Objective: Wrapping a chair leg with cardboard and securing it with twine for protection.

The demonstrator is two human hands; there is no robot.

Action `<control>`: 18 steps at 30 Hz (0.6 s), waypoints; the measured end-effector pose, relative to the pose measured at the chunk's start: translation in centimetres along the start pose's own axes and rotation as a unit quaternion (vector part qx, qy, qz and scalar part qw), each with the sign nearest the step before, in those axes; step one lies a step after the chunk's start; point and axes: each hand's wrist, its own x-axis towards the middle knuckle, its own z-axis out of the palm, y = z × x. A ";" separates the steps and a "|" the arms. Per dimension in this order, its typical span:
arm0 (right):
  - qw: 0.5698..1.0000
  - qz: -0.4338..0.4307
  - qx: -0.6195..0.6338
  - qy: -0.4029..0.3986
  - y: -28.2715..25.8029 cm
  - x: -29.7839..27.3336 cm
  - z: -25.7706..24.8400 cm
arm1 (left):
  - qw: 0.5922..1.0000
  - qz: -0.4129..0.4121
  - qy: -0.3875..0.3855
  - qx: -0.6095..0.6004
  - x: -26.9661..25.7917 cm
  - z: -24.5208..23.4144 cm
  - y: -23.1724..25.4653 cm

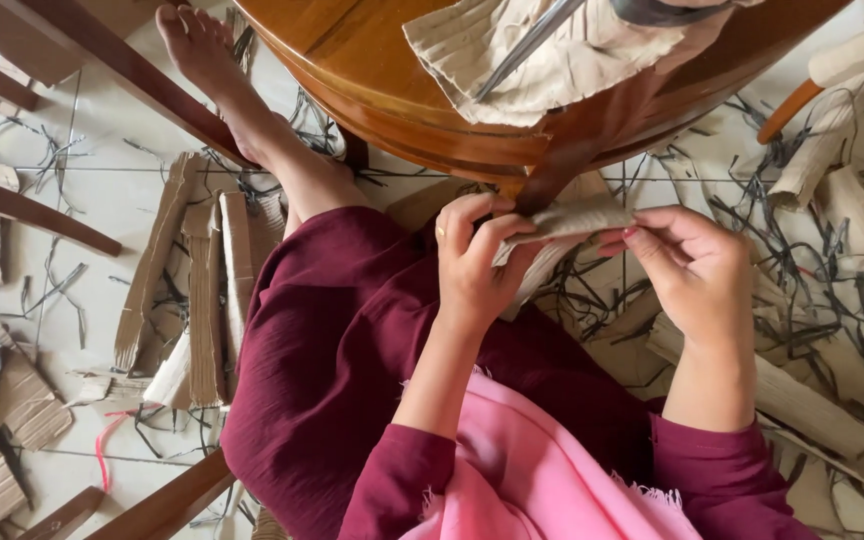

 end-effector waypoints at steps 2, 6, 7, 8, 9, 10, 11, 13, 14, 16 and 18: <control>0.997 0.017 0.071 -0.001 -2.0 0.1 -0.1 | 0.995 -0.045 0.007 -0.088 -0.1 -0.8 0.1; 0.984 0.035 0.151 0.083 -2.8 -0.1 -0.4 | 0.980 -0.133 0.014 -0.145 0.2 -2.1 -0.3; 0.985 0.033 0.151 0.082 -2.2 -0.3 -0.4 | 0.981 -0.133 0.015 -0.144 0.1 -1.9 -0.4; 0.985 0.032 0.121 0.116 -1.6 -0.5 -0.3 | 0.979 -0.152 0.030 -0.130 0.1 -1.8 -0.6; 0.984 0.031 0.091 0.151 -1.0 -0.7 -0.2 | 0.977 -0.172 0.045 -0.116 0.0 -1.6 -0.8; 0.984 0.031 0.090 0.151 -1.6 -0.6 0.1 | 0.977 -0.172 0.044 -0.117 0.2 -1.4 -0.6; 0.988 -0.025 0.052 0.141 -2.2 -0.4 0.4 | 0.977 -0.173 0.055 -0.108 0.5 -1.3 -0.3; 0.988 -0.081 0.012 0.131 -2.3 -0.1 1.6 | 0.978 -0.172 0.064 -0.101 0.6 -0.5 -0.2; 0.986 -0.096 0.013 0.136 -1.8 0.3 2.5 | 0.968 -0.176 0.099 -0.151 0.6 0.0 -0.4; 0.984 -0.111 0.016 0.141 -0.9 0.5 4.6 | 0.954 -0.179 0.134 -0.199 0.5 0.5 -0.4; 0.985 -0.126 0.063 0.103 0.0 0.0 6.9 | 0.942 -0.191 0.150 -0.230 0.4 0.6 -0.3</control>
